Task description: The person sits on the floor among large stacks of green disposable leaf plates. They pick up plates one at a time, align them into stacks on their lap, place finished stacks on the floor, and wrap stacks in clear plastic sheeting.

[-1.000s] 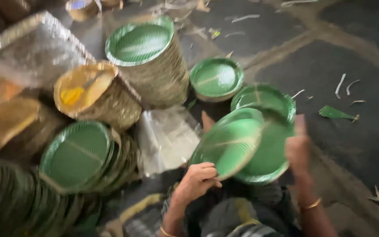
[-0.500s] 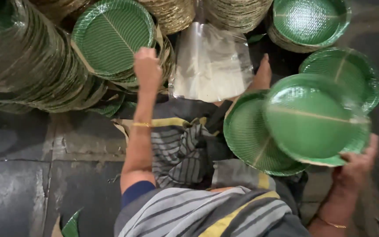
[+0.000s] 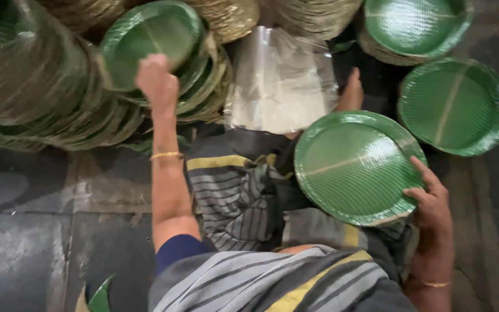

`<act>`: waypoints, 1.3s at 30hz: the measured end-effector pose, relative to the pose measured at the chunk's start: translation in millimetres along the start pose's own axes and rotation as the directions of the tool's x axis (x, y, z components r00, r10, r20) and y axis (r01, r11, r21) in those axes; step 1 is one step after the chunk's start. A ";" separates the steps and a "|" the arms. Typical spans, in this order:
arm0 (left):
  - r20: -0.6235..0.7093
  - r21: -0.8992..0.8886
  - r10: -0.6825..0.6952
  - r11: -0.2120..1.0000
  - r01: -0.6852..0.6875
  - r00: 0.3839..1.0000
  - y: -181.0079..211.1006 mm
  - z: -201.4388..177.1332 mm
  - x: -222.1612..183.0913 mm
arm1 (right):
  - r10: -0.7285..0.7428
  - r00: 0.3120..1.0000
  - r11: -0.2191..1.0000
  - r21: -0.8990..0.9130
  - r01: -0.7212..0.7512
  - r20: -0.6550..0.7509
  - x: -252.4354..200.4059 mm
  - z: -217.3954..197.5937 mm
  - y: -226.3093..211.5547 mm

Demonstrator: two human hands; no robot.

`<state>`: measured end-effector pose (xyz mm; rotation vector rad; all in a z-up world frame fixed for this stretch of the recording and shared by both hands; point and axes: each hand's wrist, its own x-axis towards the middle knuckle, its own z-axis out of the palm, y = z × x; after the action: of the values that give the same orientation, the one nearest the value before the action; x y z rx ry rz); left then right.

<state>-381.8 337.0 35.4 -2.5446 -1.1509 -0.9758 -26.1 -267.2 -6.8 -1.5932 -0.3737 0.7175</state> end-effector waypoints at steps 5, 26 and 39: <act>-0.386 -0.296 0.131 0.920 -0.257 0.913 158.2 -129.3 7.5 | -0.156 0.988 0.988 0.015 0.156 0.017 -1.8 -6.5 4.2; 0.184 -0.725 0.414 0.670 -0.161 0.892 386.1 -79.7 -149.6 | -0.423 0.903 0.900 0.080 0.428 -0.076 -39.5 -36.5 -0.2; 0.771 -0.636 0.073 0.041 0.771 0.633 306.8 10.9 -139.2 | -0.246 0.969 0.969 0.026 0.247 -0.009 3.7 22.5 -1.6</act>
<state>-221.8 47.8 -31.1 -4.0477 -2.0052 -1.3155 -37.4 -247.4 -6.5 -1.4908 -0.5455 0.5248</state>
